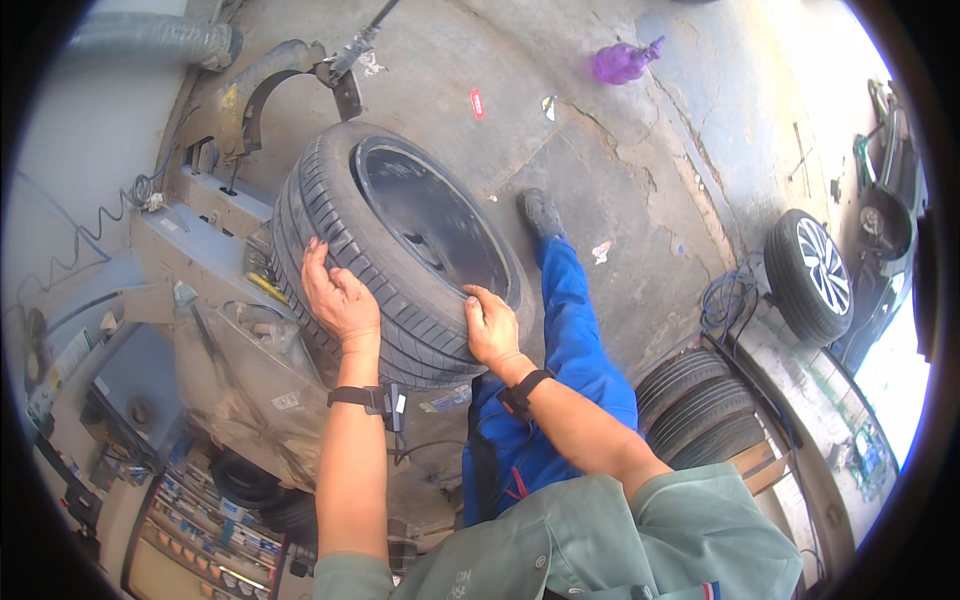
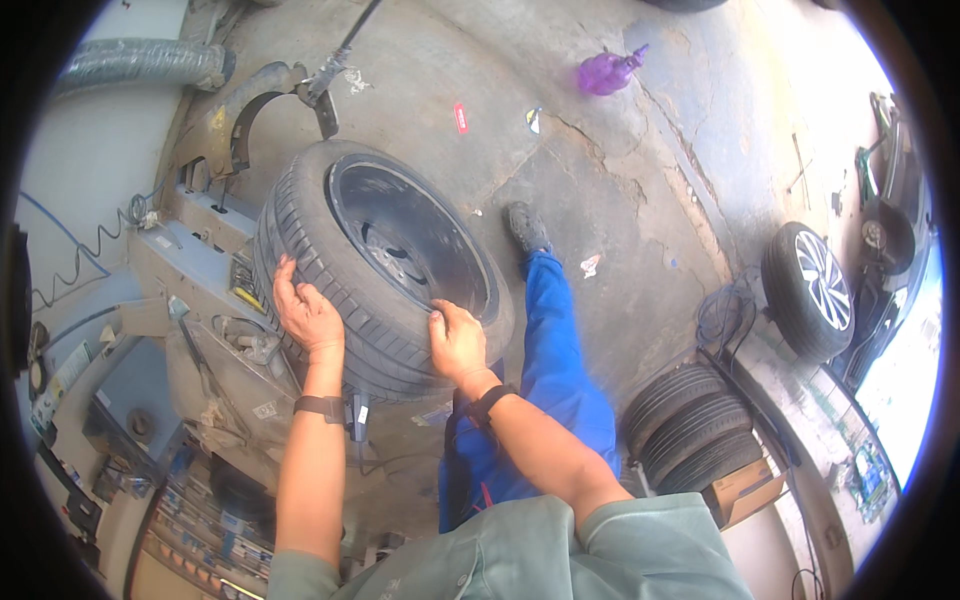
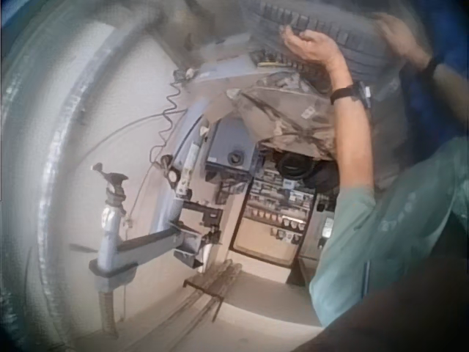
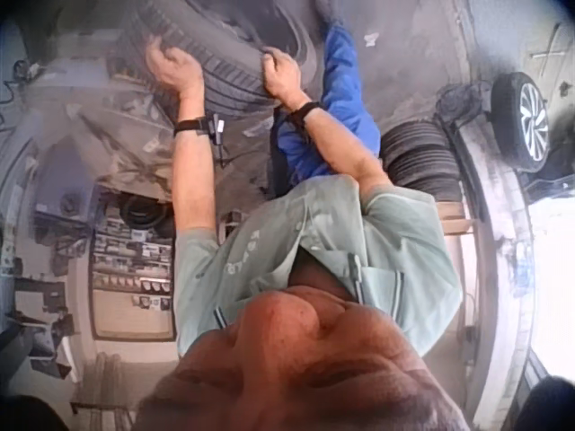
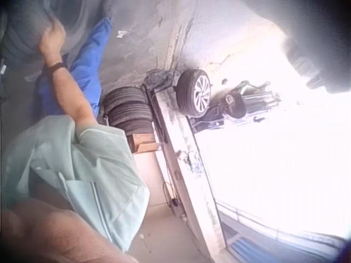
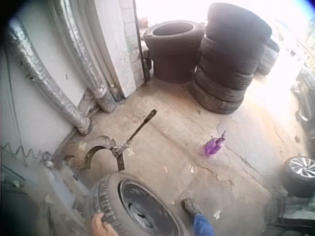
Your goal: The person applies a patch and uses a roller tool on the interior and exterior of a tire before mounting it onto a tire changing machine to bead the tire.
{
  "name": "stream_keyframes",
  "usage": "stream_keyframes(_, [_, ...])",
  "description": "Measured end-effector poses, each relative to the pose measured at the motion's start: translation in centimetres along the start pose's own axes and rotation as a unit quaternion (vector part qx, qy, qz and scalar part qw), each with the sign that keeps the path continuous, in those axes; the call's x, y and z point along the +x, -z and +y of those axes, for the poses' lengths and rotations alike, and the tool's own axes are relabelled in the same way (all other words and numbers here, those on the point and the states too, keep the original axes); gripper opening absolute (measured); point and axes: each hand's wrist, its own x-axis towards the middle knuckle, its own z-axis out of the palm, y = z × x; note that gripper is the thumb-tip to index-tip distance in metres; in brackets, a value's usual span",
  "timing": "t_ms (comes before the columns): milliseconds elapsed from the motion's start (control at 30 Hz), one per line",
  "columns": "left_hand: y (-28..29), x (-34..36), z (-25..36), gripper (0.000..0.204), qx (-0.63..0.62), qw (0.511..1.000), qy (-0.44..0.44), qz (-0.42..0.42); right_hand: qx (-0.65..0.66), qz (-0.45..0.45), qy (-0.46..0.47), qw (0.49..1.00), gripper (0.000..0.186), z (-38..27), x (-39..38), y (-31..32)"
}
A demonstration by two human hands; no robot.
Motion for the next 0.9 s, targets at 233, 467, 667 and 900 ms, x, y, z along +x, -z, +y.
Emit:
stream_keyframes(233, [3.3, -6.8, 3.8, 0.039, -0.321, 0.925, 0.194, 0.063, -0.027, 0.023, 0.015, 0.999, 0.040, 2.7, 0.2, -0.3])
stream_keyframes(467, [4.4, -30.4, 1.8, 0.038, -0.335, 0.756, 0.563, 0.002, -0.042, 0.011, 0.080, 0.996, 0.047, 5.6, 1.4, 1.2])
stream_keyframes(667, [-4.5, -37.4, -7.0, 0.066, -0.530, 0.468, 0.703, 0.081, 0.048, -0.157, -0.198, 0.966, 0.060, 7.3, 2.5, 2.1])
stream_keyframes(900, [-7.9, -38.6, -9.5, 0.060, -0.632, 0.421, 0.649, 0.036, -0.211, -0.380, -0.022, 0.900, 0.049, 17.7, 9.7, 7.5])
